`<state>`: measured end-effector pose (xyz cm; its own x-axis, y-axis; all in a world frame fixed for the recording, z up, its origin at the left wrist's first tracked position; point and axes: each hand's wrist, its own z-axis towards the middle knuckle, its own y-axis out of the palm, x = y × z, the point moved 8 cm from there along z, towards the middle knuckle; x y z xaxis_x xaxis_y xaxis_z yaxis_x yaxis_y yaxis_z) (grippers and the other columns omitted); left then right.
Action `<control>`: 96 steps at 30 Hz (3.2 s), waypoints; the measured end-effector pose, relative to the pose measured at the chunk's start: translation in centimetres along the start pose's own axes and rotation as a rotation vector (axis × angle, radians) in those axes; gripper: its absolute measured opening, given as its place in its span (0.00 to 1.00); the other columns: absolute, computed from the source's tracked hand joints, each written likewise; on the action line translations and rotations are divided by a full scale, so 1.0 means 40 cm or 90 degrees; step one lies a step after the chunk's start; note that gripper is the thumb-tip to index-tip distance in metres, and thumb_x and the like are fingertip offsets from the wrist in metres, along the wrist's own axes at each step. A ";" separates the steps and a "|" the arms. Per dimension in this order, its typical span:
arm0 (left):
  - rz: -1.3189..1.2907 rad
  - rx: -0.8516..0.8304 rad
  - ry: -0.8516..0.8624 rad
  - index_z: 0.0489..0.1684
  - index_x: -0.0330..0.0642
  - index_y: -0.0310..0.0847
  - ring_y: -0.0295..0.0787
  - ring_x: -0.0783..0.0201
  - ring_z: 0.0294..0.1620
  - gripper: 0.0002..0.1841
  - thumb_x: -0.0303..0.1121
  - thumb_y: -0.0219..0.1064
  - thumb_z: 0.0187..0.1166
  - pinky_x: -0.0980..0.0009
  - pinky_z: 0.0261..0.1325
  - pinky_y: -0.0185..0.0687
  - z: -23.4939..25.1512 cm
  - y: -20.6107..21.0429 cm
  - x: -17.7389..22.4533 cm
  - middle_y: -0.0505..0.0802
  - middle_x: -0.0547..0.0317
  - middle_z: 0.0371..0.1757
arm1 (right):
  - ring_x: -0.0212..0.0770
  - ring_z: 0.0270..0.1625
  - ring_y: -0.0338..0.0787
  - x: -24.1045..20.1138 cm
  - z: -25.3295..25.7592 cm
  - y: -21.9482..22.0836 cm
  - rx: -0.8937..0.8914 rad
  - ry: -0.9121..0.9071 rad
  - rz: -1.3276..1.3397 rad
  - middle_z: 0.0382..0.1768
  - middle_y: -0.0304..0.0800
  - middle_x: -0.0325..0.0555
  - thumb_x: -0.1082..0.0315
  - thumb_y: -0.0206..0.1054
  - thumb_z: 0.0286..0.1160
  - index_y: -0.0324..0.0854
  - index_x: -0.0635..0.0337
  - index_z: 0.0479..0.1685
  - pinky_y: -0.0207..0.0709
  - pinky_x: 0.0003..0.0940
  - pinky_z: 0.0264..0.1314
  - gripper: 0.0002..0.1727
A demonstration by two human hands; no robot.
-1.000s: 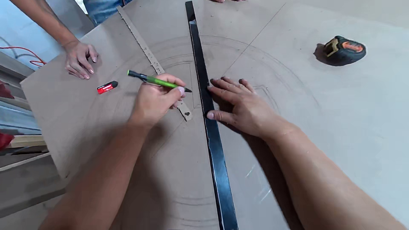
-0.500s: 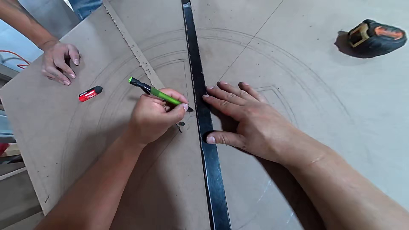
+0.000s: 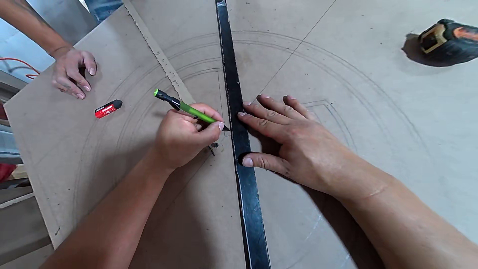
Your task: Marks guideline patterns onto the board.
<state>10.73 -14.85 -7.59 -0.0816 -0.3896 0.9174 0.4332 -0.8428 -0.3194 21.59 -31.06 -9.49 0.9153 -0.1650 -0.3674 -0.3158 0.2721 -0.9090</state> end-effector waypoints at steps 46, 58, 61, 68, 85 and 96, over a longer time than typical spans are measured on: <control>0.060 0.041 -0.027 0.36 0.44 0.93 0.79 0.74 0.16 0.04 0.24 0.73 0.70 0.80 0.18 0.74 -0.009 0.002 0.004 0.89 0.66 0.21 | 0.36 0.95 0.56 0.007 0.016 0.006 0.005 0.017 -0.011 0.88 0.69 0.23 0.17 0.52 0.69 0.75 0.33 0.85 0.40 0.63 0.97 0.47; 0.080 0.040 -0.016 0.36 0.45 0.93 0.77 0.74 0.15 0.04 0.26 0.73 0.71 0.79 0.16 0.72 -0.011 0.001 0.009 0.88 0.66 0.20 | 0.37 0.95 0.55 0.007 0.015 0.006 -0.004 0.020 -0.022 0.89 0.68 0.23 0.17 0.50 0.70 0.73 0.32 0.86 0.39 0.63 0.97 0.48; 0.097 0.043 -0.012 0.37 0.47 0.93 0.78 0.75 0.16 0.04 0.27 0.74 0.72 0.79 0.17 0.73 -0.012 0.001 0.009 0.89 0.68 0.20 | 0.36 0.95 0.54 0.007 0.017 0.006 -0.008 0.021 -0.021 0.89 0.67 0.23 0.17 0.49 0.71 0.72 0.33 0.87 0.39 0.63 0.97 0.48; 0.082 0.043 -0.015 0.37 0.46 0.93 0.78 0.75 0.16 0.03 0.26 0.74 0.71 0.80 0.18 0.74 -0.011 0.002 0.004 0.89 0.67 0.21 | 0.36 0.95 0.55 0.009 0.017 0.007 0.003 0.022 -0.021 0.88 0.68 0.23 0.17 0.50 0.69 0.74 0.33 0.86 0.39 0.62 0.98 0.48; 0.059 0.040 -0.034 0.38 0.47 0.93 0.77 0.71 0.15 0.04 0.29 0.74 0.72 0.78 0.16 0.72 -0.015 -0.002 -0.002 0.88 0.64 0.21 | 0.36 0.95 0.56 0.005 0.018 0.007 0.006 0.026 -0.022 0.88 0.68 0.23 0.16 0.51 0.68 0.74 0.34 0.85 0.40 0.63 0.97 0.49; 0.074 0.035 -0.025 0.38 0.47 0.93 0.78 0.72 0.15 0.03 0.28 0.74 0.72 0.78 0.17 0.74 -0.013 -0.004 0.001 0.88 0.65 0.21 | 0.36 0.95 0.56 0.007 0.019 0.007 0.011 0.028 -0.013 0.88 0.70 0.23 0.16 0.52 0.68 0.75 0.34 0.84 0.40 0.63 0.97 0.48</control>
<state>10.18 -14.94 -7.61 0.0063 -0.4684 0.8835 0.4862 -0.7706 -0.4120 21.95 -30.30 -9.71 0.9097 -0.2115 -0.3574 -0.2927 0.2840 -0.9131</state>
